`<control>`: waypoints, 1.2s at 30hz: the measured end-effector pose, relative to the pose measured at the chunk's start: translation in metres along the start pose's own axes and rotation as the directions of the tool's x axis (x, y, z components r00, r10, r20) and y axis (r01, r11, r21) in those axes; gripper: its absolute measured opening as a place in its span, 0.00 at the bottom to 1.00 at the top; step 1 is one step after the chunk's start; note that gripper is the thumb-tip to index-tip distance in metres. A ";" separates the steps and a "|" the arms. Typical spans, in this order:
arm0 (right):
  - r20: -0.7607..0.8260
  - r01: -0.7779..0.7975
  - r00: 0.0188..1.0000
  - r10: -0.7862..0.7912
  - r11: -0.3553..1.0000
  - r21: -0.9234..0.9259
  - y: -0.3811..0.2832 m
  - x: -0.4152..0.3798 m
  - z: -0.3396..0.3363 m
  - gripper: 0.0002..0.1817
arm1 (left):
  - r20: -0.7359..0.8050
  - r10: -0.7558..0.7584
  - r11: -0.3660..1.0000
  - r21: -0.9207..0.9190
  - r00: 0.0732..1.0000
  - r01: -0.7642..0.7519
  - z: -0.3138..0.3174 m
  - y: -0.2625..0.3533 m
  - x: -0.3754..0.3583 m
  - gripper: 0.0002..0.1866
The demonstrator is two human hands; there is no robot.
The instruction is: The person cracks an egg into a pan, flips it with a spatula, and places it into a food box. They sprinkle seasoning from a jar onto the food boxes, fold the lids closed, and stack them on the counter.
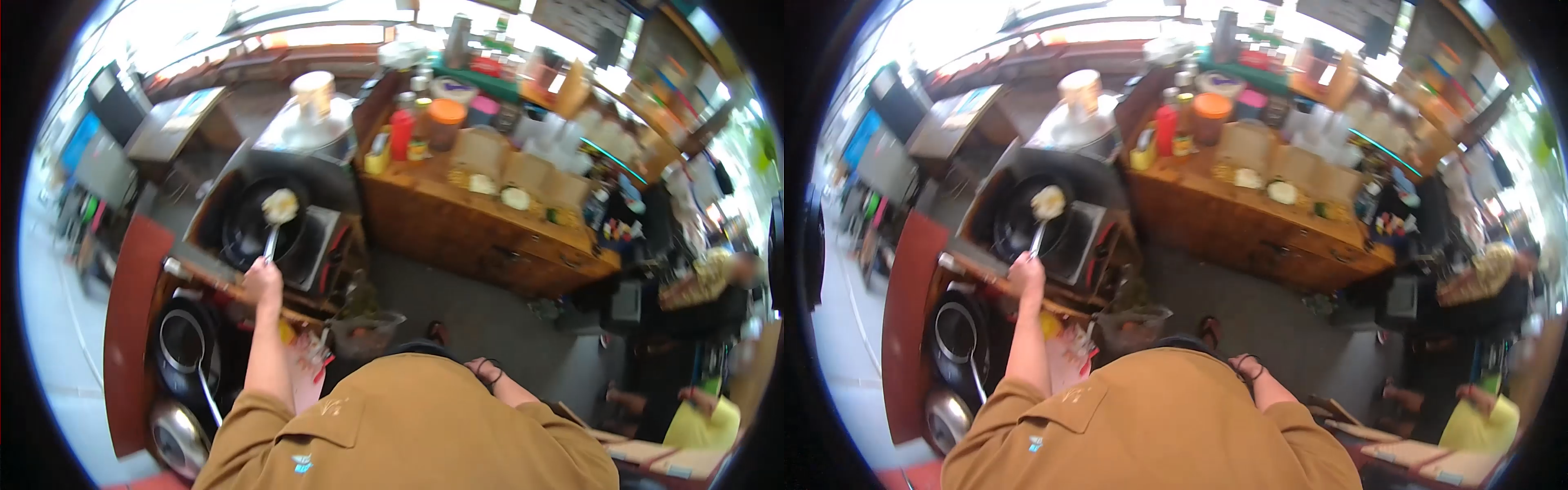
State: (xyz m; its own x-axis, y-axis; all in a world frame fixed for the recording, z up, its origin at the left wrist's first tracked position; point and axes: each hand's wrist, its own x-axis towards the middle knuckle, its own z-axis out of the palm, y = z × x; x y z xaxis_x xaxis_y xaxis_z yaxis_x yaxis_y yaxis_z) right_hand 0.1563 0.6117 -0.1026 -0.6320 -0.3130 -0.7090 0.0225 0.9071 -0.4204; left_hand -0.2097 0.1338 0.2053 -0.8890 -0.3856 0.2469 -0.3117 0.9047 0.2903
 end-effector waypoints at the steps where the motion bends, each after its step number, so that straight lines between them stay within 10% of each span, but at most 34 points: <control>1: -0.041 -0.037 0.998 0.043 0.988 0.149 0.012 0.006 0.014 0.18 | -0.003 0.019 1.000 0.017 1.000 -0.019 0.005 -0.006 0.002 0.12; 3: -0.063 -0.063 0.994 0.084 0.957 0.282 0.029 0.015 0.026 0.17 | -0.002 -0.001 1.000 0.009 1.000 0.001 0.006 -0.006 0.003 0.10; 6: -0.147 0.116 0.981 -0.130 0.988 -0.104 0.045 0.017 0.040 0.17 | -0.024 0.017 1.000 -0.014 1.000 -0.017 0.014 -0.011 0.004 0.10; 8: -0.181 0.002 0.980 0.086 0.899 0.437 0.053 0.019 0.049 0.18 | -0.034 0.027 1.000 0.002 0.999 -0.027 0.017 -0.013 0.004 0.10; 17: -0.012 -0.170 0.918 0.395 0.423 0.890 -0.008 -0.020 -0.016 0.14 | -0.039 0.070 0.996 0.050 0.997 -0.068 0.020 -0.010 0.002 0.09; 21: -0.053 -0.156 0.943 0.328 0.579 0.800 0.004 -0.013 -0.014 0.14 | -0.026 0.065 0.996 0.061 0.998 -0.064 0.024 -0.008 0.001 0.09; 26: 0.085 -0.231 0.873 0.481 0.253 0.939 -0.026 -0.030 -0.041 0.11 | 0.004 0.031 0.994 0.109 1.000 -0.032 0.025 -0.003 0.000 0.09; 36: 0.139 -0.245 0.851 0.506 0.149 0.958 -0.035 -0.043 -0.055 0.09 | -0.104 0.128 0.987 0.108 0.986 -0.117 0.037 -0.007 -0.004 0.09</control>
State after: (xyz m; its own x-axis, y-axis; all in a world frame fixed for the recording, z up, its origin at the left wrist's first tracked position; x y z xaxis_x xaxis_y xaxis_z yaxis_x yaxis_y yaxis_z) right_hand 0.1404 0.6090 -0.0265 -0.4186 0.1537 -0.8951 0.9005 -0.0577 -0.4311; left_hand -0.2166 0.1358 0.1681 -0.8820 -0.2833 0.3767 -0.2402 0.9578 0.1580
